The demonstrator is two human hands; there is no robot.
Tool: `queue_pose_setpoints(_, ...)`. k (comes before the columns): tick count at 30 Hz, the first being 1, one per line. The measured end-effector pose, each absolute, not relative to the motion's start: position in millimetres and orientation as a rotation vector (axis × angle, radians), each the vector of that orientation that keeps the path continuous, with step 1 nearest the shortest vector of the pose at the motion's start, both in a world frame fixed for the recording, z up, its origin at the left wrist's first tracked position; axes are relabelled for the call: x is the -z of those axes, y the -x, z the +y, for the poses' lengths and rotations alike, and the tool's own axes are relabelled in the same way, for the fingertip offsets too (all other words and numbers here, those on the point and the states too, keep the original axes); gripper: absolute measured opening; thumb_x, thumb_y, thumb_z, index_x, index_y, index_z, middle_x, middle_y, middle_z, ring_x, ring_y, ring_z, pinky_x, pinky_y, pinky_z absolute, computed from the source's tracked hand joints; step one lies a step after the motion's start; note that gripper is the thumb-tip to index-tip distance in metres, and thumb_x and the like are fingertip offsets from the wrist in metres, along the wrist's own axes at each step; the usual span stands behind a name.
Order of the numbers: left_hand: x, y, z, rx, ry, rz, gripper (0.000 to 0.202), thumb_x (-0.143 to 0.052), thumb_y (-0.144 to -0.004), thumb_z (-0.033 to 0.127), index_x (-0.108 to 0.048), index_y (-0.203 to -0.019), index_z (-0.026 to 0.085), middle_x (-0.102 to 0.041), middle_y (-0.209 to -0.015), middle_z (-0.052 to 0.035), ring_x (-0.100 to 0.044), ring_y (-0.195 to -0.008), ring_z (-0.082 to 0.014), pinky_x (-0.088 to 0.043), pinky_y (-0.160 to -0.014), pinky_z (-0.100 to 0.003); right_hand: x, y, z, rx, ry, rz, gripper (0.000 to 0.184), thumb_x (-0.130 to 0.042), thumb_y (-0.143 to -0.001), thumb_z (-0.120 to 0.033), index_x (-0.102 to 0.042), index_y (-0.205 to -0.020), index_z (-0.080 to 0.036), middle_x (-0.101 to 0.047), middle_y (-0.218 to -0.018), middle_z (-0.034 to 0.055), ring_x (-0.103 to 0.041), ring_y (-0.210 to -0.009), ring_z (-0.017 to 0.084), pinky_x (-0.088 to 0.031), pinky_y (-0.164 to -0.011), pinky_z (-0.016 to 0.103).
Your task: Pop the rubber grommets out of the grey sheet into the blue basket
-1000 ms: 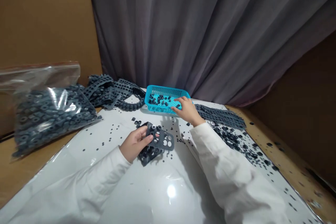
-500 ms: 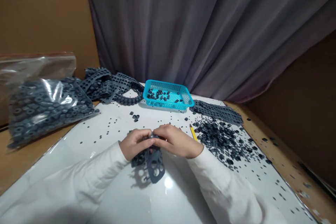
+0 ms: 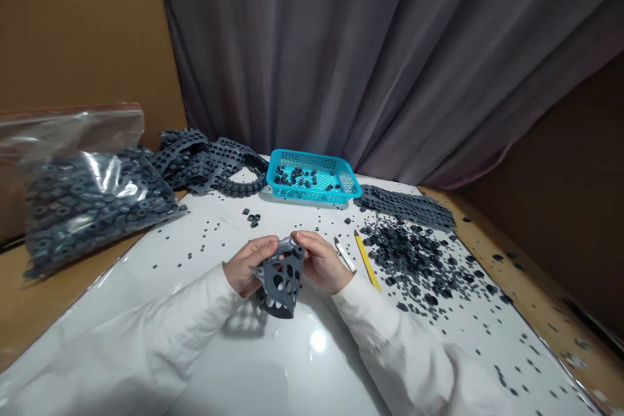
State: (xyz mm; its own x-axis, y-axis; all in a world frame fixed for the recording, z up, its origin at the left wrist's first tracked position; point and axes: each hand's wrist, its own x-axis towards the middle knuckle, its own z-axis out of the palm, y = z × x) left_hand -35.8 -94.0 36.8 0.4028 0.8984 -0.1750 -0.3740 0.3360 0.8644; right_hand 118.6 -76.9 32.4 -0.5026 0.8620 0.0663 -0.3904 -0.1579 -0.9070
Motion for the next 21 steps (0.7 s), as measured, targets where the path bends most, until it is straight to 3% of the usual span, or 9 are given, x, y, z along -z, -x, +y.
queue_pose_setpoints(4, -33, 42, -89, -1.08, -0.867, 0.845, 0.047, -0.076, -0.057, 0.057, -0.061, -0.07, 0.015, -0.053, -0.052, 0.0021, -0.045, -0.048, -0.0106, -0.036, -0.05, -0.023, -35, -123, -70, -1.717, 0.456, -1.023, 0.051, -0.048, -0.087, -0.047, -0.018, -0.054, -0.021, -0.016, -0.051, -0.0065, -0.017, -0.05, 0.012, -0.027, -0.054, 0.028)
queue_pose_setpoints(7, -29, 43, -86, -1.102, -0.955, 0.888, 0.05, -0.073, -0.06, 0.061, -0.056, -0.064, 0.014, -0.05, -0.05, 0.0029, -0.04, -0.045, -0.0085, -0.03, -0.046, -0.021, -50, -138, -66, -1.579, 0.51, -1.265, 0.047, -0.045, -0.089, -0.048, -0.029, -0.054, -0.022, -0.024, -0.052, -0.005, -0.025, -0.051, 0.014, -0.029, -0.057, 0.03)
queue_pose_setpoints(12, -35, 40, -90, -1.187, -1.261, 1.001, 0.054, -0.061, -0.071, 0.065, -0.048, -0.055, 0.015, -0.045, -0.05, 0.0033, -0.039, -0.05, -0.0097, -0.029, -0.048, -0.022, -83, -151, -80, -0.993, 0.789, -1.883, 0.039, -0.044, -0.091, -0.05, -0.047, -0.067, -0.02, -0.043, -0.064, -0.001, -0.039, -0.061, 0.015, -0.029, -0.061, 0.029)
queue_pose_setpoints(17, -40, 40, -99, -1.119, -1.64, 0.996, 0.055, -0.048, -0.081, 0.063, -0.04, -0.052, 0.017, -0.033, -0.05, 0.0047, -0.032, -0.05, -0.0099, -0.027, -0.049, -0.023, -92, -134, -101, -0.341, 0.958, -2.465, 0.035, -0.041, -0.094, -0.046, -0.05, -0.074, -0.019, -0.053, -0.069, 0.0036, -0.042, -0.066, 0.018, -0.027, -0.065, 0.032)
queue_pose_setpoints(21, -36, 40, -100, -1.082, -1.745, 0.978, 0.052, -0.04, -0.087, 0.058, -0.04, -0.055, 0.018, -0.034, -0.053, 0.0043, -0.033, -0.052, -0.0106, -0.027, -0.051, -0.024, -86, -130, -101, -0.147, 1.016, -2.61, 0.038, -0.033, -0.096, -0.047, -0.049, -0.078, -0.019, -0.056, -0.071, 0.0062, -0.045, -0.066, 0.019, -0.026, -0.064, 0.032)
